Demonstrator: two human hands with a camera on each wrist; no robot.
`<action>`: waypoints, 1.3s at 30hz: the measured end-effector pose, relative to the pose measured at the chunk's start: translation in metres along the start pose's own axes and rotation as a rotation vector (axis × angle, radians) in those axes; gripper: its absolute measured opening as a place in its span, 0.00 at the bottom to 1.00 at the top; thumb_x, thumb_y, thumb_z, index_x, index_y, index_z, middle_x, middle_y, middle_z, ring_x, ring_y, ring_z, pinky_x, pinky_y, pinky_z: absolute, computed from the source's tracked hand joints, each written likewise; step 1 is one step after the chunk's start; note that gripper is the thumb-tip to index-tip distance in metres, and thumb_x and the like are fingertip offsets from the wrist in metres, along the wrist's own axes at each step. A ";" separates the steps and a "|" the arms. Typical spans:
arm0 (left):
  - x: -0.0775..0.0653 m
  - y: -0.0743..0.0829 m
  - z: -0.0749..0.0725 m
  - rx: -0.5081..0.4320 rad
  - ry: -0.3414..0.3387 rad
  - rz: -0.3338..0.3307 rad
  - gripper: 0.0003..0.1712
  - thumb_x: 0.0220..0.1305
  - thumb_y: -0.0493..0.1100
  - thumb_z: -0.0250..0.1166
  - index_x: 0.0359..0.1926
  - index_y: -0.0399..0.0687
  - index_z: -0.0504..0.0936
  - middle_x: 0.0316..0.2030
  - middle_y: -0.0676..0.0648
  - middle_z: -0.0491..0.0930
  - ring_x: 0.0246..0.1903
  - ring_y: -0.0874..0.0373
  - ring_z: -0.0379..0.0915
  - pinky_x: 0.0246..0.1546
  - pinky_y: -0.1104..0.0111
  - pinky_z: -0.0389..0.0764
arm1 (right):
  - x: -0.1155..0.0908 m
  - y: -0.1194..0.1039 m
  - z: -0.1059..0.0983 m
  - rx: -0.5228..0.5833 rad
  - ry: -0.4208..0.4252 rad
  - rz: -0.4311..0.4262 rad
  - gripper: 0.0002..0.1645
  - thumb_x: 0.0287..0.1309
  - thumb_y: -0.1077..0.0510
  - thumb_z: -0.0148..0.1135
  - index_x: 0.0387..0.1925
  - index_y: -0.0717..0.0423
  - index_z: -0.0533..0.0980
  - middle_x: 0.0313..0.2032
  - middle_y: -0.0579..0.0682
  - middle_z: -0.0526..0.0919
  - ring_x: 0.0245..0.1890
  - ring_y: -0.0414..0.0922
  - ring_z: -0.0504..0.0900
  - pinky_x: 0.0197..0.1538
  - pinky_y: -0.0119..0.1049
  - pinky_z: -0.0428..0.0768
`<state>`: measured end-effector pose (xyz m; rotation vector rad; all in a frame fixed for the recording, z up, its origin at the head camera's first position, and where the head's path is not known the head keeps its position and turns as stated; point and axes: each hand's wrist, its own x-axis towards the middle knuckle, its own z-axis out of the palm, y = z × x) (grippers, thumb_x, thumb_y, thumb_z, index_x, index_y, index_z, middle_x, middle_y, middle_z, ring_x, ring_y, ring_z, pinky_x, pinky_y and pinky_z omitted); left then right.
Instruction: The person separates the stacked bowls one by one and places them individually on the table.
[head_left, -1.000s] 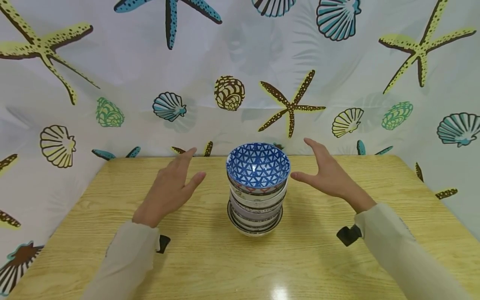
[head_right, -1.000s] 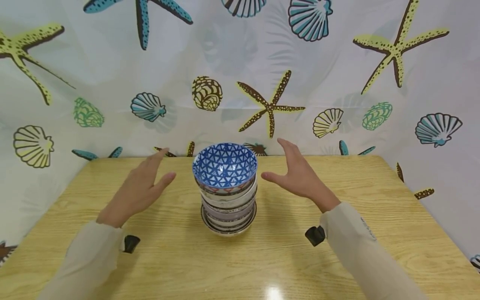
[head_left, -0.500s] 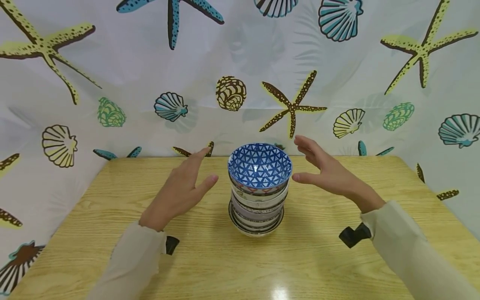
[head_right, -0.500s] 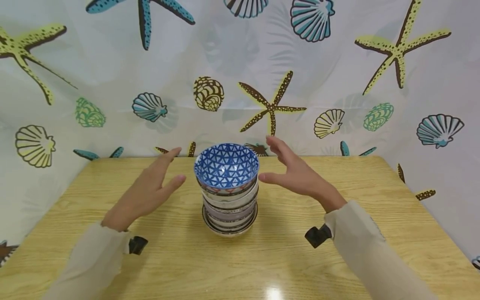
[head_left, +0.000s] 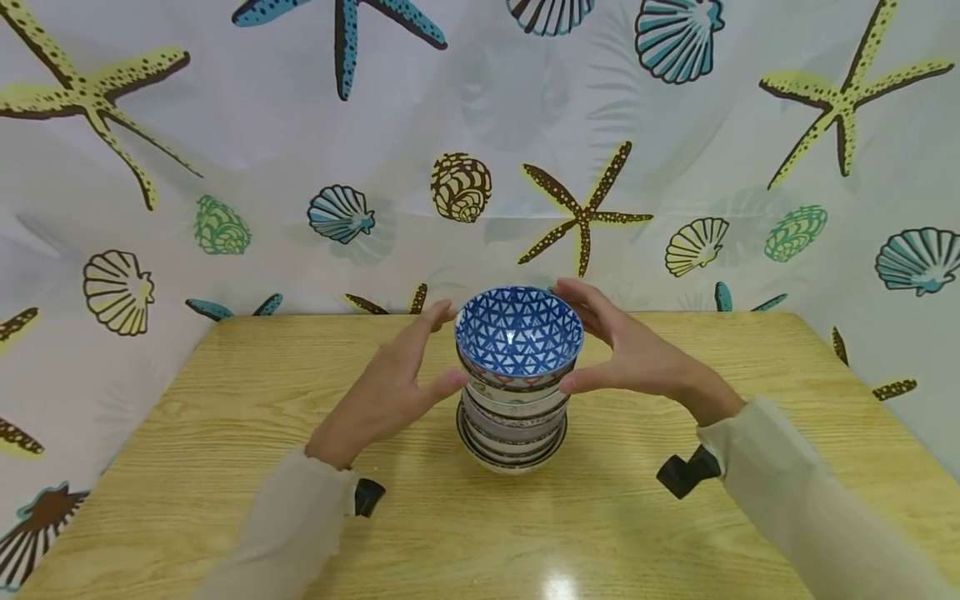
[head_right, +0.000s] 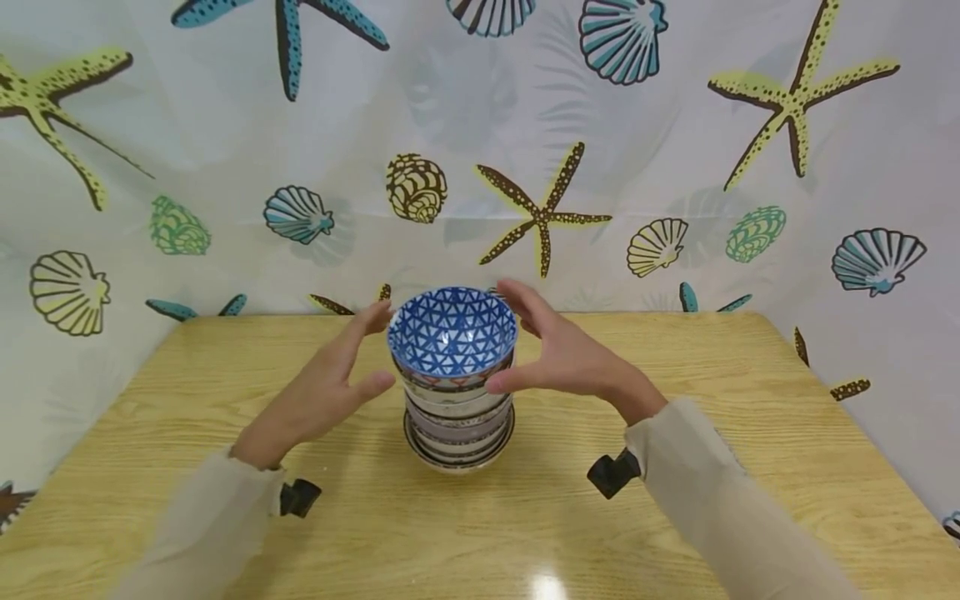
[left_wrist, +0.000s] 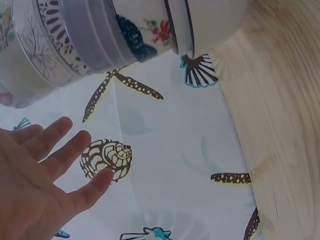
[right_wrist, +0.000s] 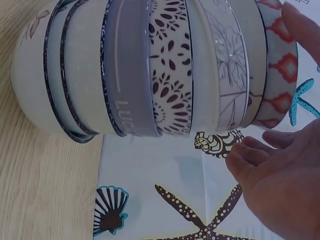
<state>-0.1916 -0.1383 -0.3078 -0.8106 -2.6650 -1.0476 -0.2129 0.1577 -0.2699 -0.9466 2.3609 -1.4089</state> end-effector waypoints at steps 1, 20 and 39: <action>0.000 0.001 0.002 -0.012 -0.003 0.000 0.57 0.57 0.79 0.47 0.74 0.47 0.47 0.71 0.41 0.57 0.70 0.42 0.53 0.66 0.41 0.57 | 0.001 -0.001 0.001 0.008 -0.003 -0.001 0.68 0.43 0.42 0.75 0.75 0.48 0.41 0.75 0.48 0.44 0.75 0.51 0.45 0.74 0.54 0.46; 0.007 0.012 0.020 -0.130 -0.044 -0.001 0.66 0.47 0.85 0.46 0.75 0.51 0.41 0.73 0.41 0.51 0.71 0.42 0.52 0.66 0.45 0.59 | 0.013 -0.005 0.012 -0.058 0.014 0.000 0.75 0.32 0.37 0.80 0.75 0.46 0.42 0.75 0.52 0.44 0.71 0.58 0.53 0.69 0.59 0.56; 0.009 0.013 0.022 -0.142 -0.023 0.016 0.64 0.50 0.84 0.44 0.75 0.49 0.40 0.72 0.40 0.52 0.70 0.44 0.53 0.66 0.47 0.60 | 0.022 -0.004 0.019 -0.008 0.057 -0.057 0.73 0.31 0.50 0.82 0.74 0.52 0.45 0.71 0.57 0.51 0.67 0.60 0.62 0.63 0.54 0.69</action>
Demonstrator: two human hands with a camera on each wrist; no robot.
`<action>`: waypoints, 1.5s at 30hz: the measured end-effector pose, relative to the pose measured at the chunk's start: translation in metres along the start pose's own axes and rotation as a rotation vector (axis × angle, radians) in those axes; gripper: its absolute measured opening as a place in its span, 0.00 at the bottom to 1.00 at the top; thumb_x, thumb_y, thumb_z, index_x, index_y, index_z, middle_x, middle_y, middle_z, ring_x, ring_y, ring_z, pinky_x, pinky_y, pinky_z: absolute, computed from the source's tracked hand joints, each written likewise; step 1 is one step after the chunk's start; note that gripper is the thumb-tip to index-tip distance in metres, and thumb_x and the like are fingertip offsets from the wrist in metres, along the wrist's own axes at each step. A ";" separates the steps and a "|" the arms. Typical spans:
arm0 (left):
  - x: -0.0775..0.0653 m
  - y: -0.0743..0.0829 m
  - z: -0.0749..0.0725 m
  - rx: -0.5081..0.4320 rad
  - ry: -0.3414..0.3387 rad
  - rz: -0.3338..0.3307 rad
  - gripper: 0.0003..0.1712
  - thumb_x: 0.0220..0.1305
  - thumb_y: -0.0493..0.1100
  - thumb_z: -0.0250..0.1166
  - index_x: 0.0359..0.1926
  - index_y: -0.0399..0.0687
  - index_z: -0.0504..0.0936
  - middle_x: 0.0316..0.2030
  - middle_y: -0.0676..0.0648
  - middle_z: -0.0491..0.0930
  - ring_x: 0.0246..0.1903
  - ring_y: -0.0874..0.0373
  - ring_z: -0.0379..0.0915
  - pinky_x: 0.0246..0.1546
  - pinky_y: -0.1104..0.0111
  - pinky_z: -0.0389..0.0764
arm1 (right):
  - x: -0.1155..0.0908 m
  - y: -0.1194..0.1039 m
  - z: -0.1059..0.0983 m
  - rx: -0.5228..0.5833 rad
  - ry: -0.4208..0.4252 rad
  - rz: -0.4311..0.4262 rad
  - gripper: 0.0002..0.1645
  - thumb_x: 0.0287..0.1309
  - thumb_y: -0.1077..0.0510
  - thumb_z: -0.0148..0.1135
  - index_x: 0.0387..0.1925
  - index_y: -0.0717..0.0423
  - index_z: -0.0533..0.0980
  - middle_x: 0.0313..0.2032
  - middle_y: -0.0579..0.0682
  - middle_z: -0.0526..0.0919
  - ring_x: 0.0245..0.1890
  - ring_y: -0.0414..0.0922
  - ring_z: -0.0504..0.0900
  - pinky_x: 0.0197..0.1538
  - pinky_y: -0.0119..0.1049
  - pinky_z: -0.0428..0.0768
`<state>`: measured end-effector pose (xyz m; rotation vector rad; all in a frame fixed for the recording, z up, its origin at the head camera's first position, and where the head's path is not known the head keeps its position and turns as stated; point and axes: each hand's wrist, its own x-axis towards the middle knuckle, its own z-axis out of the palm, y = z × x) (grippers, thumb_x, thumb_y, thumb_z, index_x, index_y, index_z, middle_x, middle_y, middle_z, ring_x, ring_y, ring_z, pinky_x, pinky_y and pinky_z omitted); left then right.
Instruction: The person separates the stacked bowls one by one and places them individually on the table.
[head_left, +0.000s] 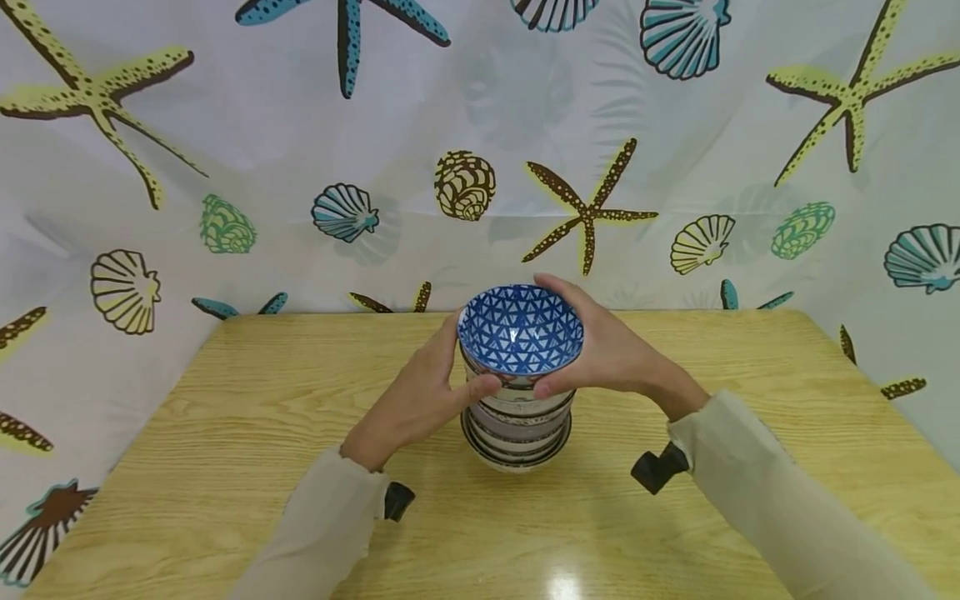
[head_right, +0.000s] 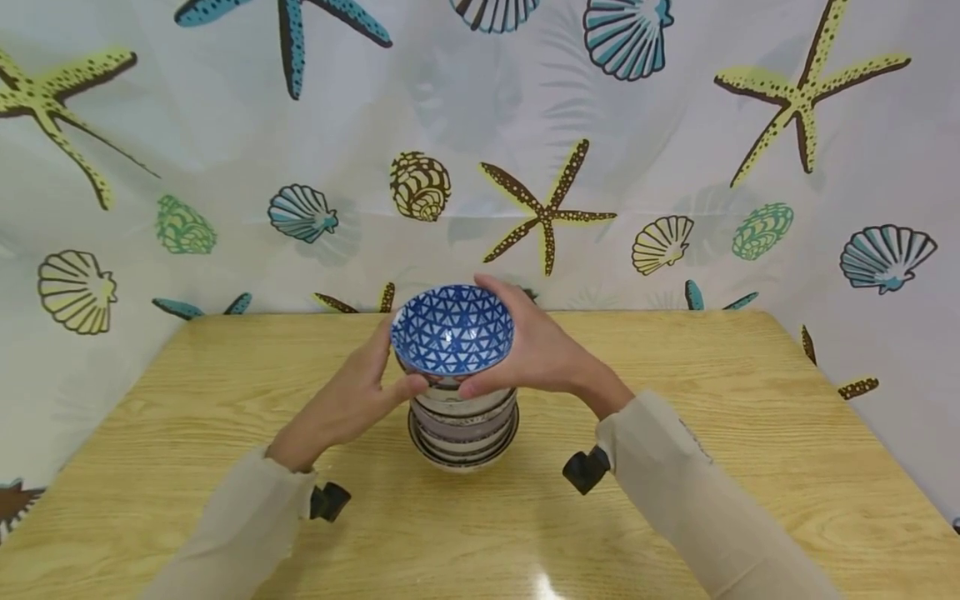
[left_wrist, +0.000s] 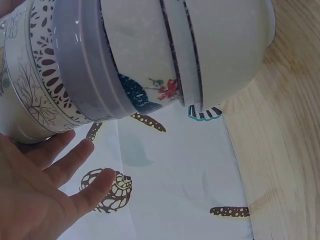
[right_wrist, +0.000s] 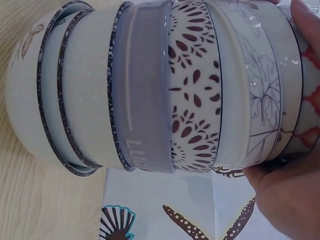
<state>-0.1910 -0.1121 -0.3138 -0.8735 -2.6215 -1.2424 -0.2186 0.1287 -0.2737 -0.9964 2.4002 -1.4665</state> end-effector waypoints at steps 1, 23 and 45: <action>0.000 0.000 0.000 0.000 0.001 0.001 0.64 0.50 0.83 0.45 0.75 0.49 0.41 0.72 0.40 0.52 0.70 0.44 0.53 0.66 0.47 0.60 | 0.000 0.000 0.001 -0.009 0.005 0.001 0.73 0.31 0.51 0.82 0.74 0.53 0.45 0.71 0.57 0.52 0.66 0.60 0.62 0.63 0.54 0.69; -0.002 0.002 -0.002 -0.002 0.002 -0.035 0.62 0.51 0.81 0.47 0.76 0.53 0.40 0.74 0.45 0.47 0.72 0.46 0.47 0.68 0.46 0.56 | -0.003 -0.001 -0.002 -0.056 0.100 -0.051 0.69 0.34 0.52 0.81 0.74 0.54 0.49 0.69 0.58 0.55 0.66 0.60 0.63 0.63 0.55 0.70; 0.000 0.001 0.002 0.021 -0.020 -0.119 0.65 0.48 0.78 0.59 0.75 0.52 0.41 0.74 0.44 0.49 0.71 0.43 0.51 0.66 0.43 0.58 | -0.020 -0.012 -0.022 -0.083 0.167 0.003 0.66 0.35 0.64 0.77 0.74 0.55 0.48 0.71 0.58 0.54 0.67 0.60 0.60 0.64 0.55 0.68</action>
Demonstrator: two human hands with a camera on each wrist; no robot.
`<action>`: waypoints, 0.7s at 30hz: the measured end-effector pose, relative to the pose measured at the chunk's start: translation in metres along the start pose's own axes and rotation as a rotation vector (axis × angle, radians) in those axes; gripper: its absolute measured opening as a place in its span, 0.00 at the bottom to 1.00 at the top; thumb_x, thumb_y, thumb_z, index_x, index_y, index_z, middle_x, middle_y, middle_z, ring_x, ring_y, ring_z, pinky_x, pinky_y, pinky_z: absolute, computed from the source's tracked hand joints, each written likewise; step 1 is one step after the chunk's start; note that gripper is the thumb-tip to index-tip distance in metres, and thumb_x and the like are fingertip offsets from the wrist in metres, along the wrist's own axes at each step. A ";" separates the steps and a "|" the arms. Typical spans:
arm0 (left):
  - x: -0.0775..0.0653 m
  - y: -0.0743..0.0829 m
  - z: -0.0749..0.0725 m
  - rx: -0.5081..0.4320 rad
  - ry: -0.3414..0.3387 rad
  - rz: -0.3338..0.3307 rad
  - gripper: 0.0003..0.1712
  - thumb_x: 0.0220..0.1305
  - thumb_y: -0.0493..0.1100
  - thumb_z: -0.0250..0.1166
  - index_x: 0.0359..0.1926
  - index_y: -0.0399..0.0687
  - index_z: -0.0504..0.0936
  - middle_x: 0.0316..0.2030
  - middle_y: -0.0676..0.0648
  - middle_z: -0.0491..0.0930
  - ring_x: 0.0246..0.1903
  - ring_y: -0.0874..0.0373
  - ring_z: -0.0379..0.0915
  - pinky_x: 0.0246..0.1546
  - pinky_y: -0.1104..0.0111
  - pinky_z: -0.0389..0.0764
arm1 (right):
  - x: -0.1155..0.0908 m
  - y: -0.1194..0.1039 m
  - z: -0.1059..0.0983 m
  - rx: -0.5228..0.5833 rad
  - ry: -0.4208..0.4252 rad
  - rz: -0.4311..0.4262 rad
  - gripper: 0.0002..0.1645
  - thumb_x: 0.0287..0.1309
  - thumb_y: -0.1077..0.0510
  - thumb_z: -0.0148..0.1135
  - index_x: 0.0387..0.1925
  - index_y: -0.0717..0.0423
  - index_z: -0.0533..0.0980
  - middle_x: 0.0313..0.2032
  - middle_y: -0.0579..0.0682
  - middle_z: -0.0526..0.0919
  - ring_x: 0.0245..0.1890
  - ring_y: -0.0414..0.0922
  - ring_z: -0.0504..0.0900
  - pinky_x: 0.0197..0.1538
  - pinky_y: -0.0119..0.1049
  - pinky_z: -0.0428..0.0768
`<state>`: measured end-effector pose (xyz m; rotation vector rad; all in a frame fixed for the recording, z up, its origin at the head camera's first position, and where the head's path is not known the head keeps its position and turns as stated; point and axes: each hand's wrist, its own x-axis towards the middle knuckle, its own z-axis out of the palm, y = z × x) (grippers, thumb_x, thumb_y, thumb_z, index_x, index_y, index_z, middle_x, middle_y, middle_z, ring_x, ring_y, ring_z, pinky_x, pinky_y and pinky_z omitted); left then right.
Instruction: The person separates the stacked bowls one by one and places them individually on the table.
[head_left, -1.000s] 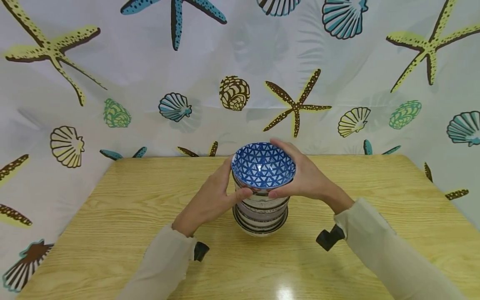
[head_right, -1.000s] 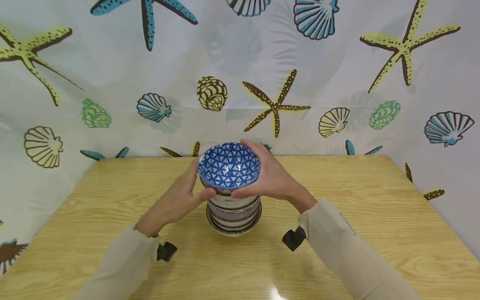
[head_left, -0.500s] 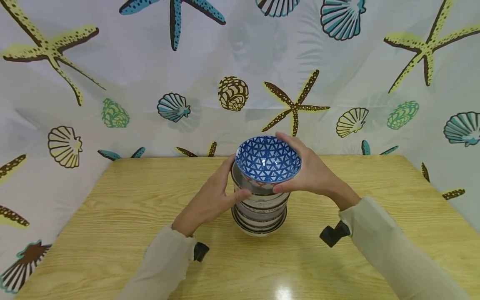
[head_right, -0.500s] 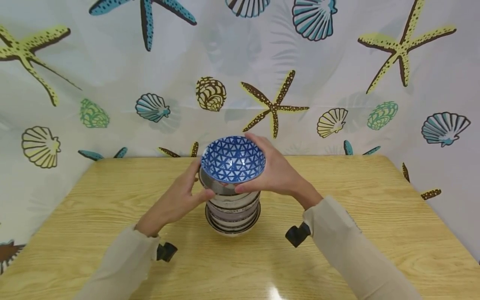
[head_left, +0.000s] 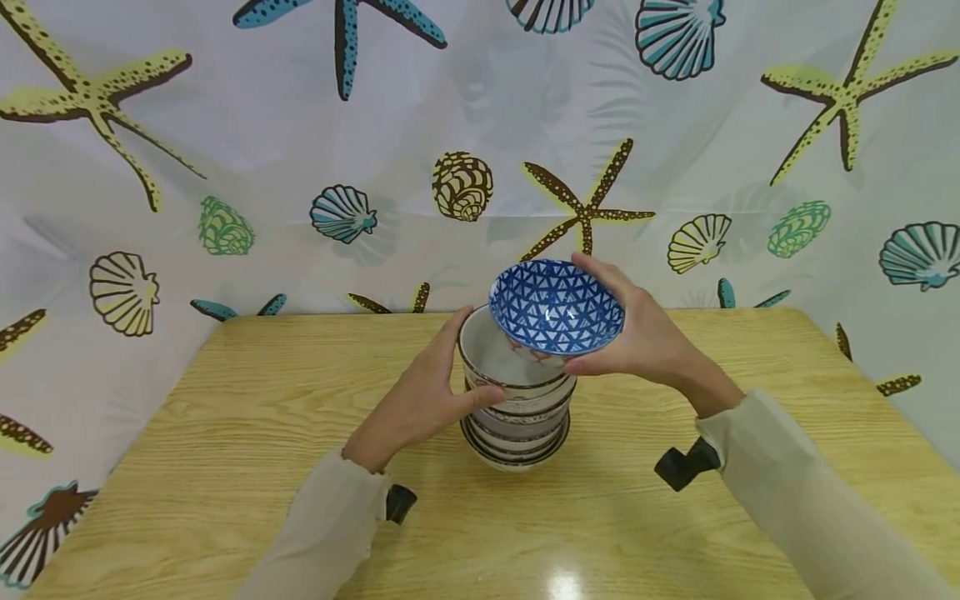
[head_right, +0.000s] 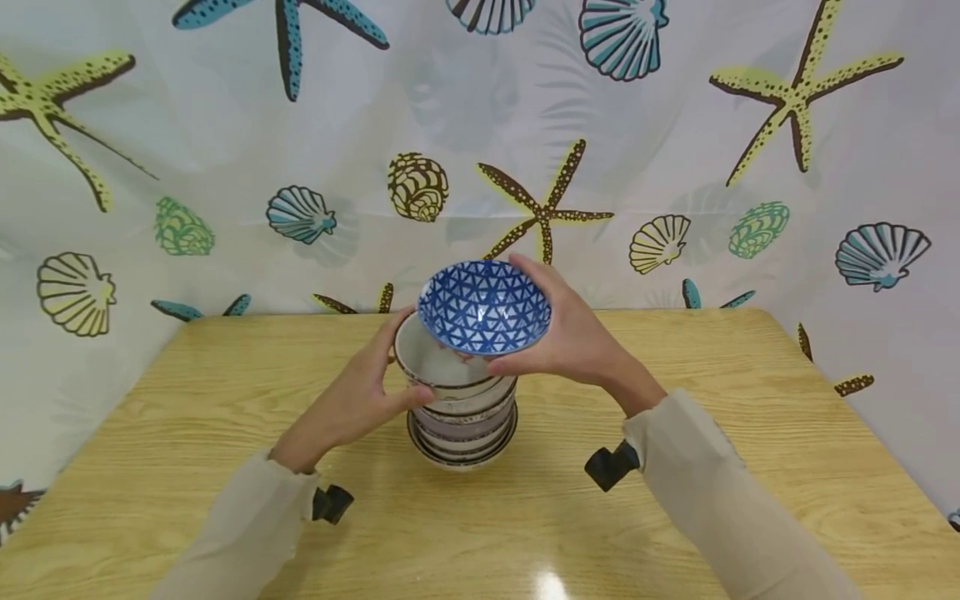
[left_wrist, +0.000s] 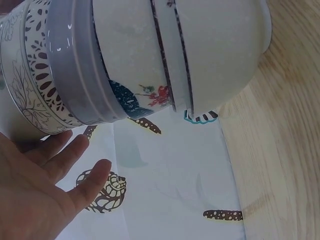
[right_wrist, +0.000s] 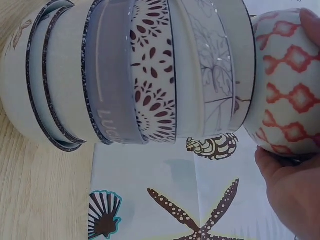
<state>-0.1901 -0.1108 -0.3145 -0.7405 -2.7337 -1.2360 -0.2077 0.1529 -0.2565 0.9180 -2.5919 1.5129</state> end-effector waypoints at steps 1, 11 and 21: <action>0.000 0.000 0.000 0.001 0.001 0.003 0.65 0.48 0.78 0.59 0.75 0.52 0.41 0.73 0.44 0.50 0.71 0.43 0.51 0.66 0.43 0.59 | -0.001 0.000 -0.001 0.003 0.001 0.002 0.66 0.35 0.64 0.77 0.74 0.55 0.48 0.71 0.58 0.53 0.67 0.60 0.60 0.64 0.55 0.67; 0.001 -0.003 0.002 -0.031 0.014 0.034 0.63 0.48 0.78 0.59 0.75 0.53 0.44 0.70 0.43 0.57 0.67 0.44 0.59 0.63 0.44 0.64 | -0.008 -0.004 -0.013 -0.003 0.038 -0.005 0.65 0.36 0.65 0.77 0.74 0.54 0.49 0.71 0.58 0.54 0.67 0.60 0.61 0.63 0.55 0.68; 0.002 -0.004 0.002 -0.038 0.028 0.031 0.65 0.45 0.80 0.58 0.75 0.52 0.45 0.70 0.43 0.57 0.66 0.43 0.60 0.61 0.42 0.66 | -0.023 0.001 -0.027 0.014 0.089 0.048 0.65 0.37 0.68 0.75 0.74 0.52 0.49 0.72 0.56 0.53 0.68 0.59 0.59 0.60 0.49 0.71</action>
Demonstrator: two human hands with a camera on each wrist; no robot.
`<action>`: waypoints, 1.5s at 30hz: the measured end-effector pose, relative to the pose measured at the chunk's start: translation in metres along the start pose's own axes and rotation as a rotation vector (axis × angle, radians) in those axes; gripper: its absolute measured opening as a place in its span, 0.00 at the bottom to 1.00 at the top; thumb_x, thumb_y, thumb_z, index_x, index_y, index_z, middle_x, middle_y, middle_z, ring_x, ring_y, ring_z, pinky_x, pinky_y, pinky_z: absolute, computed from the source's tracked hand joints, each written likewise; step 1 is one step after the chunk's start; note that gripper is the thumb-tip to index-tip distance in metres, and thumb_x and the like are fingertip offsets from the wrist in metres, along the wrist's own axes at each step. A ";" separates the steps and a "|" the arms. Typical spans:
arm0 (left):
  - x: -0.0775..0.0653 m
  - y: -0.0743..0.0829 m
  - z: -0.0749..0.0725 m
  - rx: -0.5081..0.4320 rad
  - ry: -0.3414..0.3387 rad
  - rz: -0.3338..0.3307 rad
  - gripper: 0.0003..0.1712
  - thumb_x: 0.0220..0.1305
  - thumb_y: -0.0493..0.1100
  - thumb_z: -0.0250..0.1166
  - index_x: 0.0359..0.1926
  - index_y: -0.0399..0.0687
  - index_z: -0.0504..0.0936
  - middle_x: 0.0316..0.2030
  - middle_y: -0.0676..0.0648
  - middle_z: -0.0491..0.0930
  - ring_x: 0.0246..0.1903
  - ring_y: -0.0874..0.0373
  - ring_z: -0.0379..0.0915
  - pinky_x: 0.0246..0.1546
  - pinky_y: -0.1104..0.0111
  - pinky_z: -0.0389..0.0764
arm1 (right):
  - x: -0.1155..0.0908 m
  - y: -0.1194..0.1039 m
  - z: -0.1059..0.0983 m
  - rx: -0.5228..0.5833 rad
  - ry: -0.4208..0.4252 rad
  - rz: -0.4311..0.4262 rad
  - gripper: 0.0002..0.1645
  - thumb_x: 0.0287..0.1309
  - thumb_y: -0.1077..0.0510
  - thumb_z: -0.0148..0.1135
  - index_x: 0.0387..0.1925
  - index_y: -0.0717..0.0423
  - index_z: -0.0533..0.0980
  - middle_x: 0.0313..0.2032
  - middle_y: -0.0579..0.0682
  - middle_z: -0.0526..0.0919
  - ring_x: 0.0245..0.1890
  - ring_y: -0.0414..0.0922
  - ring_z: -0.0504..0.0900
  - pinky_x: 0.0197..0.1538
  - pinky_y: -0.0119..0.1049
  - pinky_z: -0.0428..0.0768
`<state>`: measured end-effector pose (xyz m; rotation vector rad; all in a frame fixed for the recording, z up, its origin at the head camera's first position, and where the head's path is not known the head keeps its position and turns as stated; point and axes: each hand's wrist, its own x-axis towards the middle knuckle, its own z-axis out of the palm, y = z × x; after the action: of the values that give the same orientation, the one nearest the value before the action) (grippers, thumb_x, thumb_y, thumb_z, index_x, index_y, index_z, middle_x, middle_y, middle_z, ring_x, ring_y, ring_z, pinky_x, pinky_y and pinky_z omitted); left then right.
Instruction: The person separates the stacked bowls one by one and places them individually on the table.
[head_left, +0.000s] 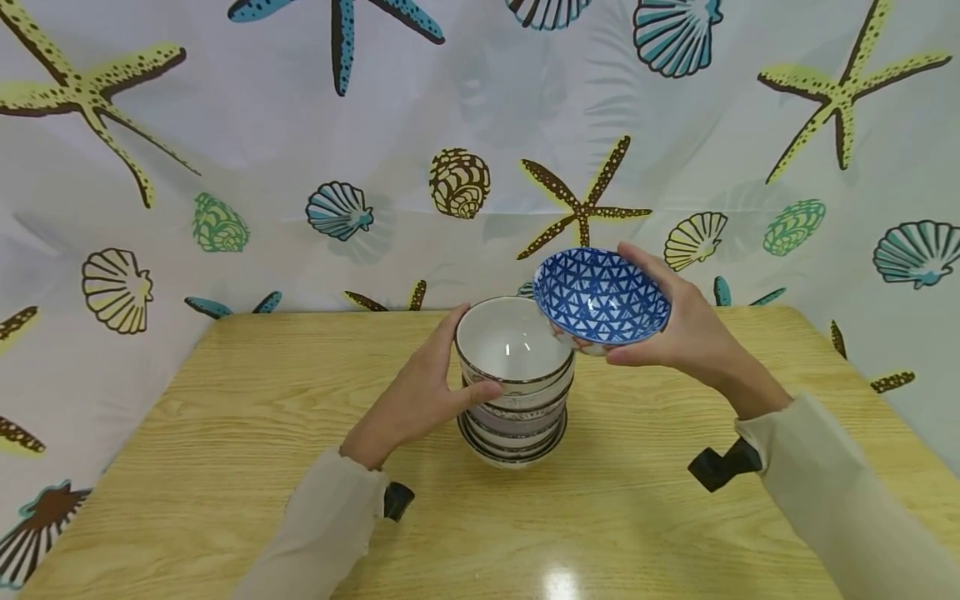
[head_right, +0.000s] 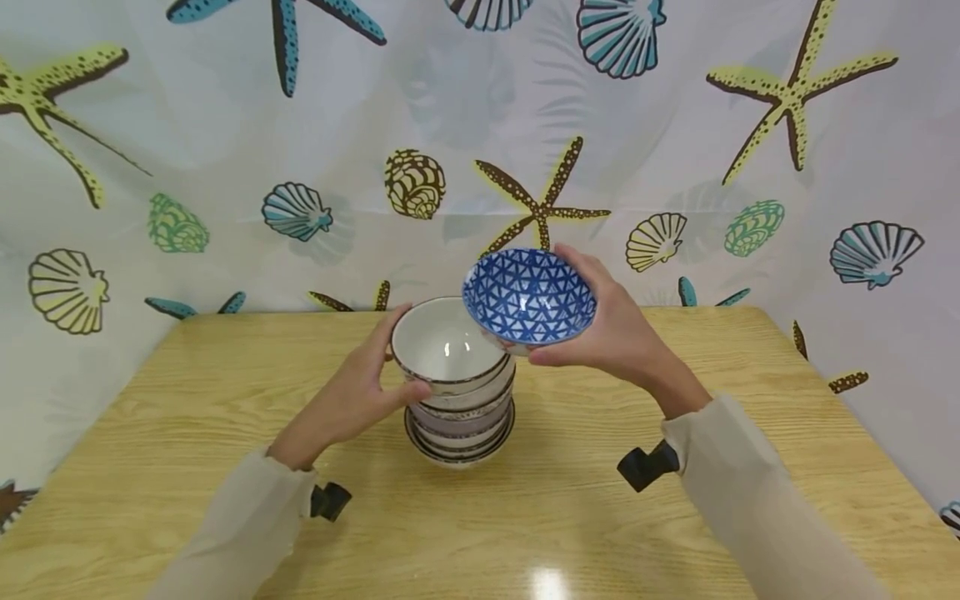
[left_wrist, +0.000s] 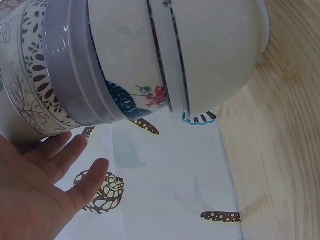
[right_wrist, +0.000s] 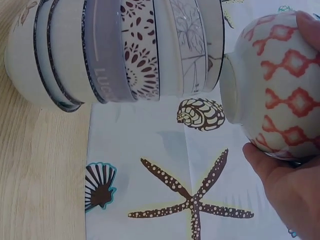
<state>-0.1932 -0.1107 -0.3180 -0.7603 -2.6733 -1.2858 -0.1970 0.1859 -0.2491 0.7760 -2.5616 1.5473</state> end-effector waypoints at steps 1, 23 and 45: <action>0.000 0.000 0.000 0.000 -0.001 0.001 0.65 0.45 0.80 0.58 0.75 0.52 0.45 0.70 0.43 0.57 0.66 0.43 0.60 0.61 0.42 0.66 | -0.001 0.001 -0.002 -0.002 0.005 0.005 0.64 0.38 0.68 0.75 0.74 0.52 0.49 0.72 0.55 0.52 0.68 0.59 0.59 0.60 0.47 0.72; 0.001 0.000 -0.001 -0.007 -0.003 0.009 0.65 0.45 0.78 0.60 0.75 0.52 0.45 0.71 0.43 0.55 0.67 0.43 0.58 0.61 0.42 0.66 | -0.024 0.030 -0.022 -0.090 0.077 0.101 0.68 0.38 0.67 0.76 0.75 0.49 0.44 0.72 0.59 0.50 0.66 0.65 0.58 0.56 0.49 0.75; 0.000 0.000 -0.001 -0.004 0.005 0.019 0.64 0.46 0.77 0.60 0.75 0.50 0.45 0.71 0.43 0.55 0.67 0.43 0.58 0.62 0.43 0.65 | -0.050 0.071 -0.017 -0.145 0.104 0.140 0.69 0.37 0.64 0.78 0.75 0.55 0.43 0.71 0.64 0.49 0.66 0.69 0.56 0.59 0.67 0.65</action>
<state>-0.1928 -0.1114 -0.3174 -0.7803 -2.6544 -1.2867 -0.1879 0.2464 -0.3136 0.4988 -2.6645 1.3756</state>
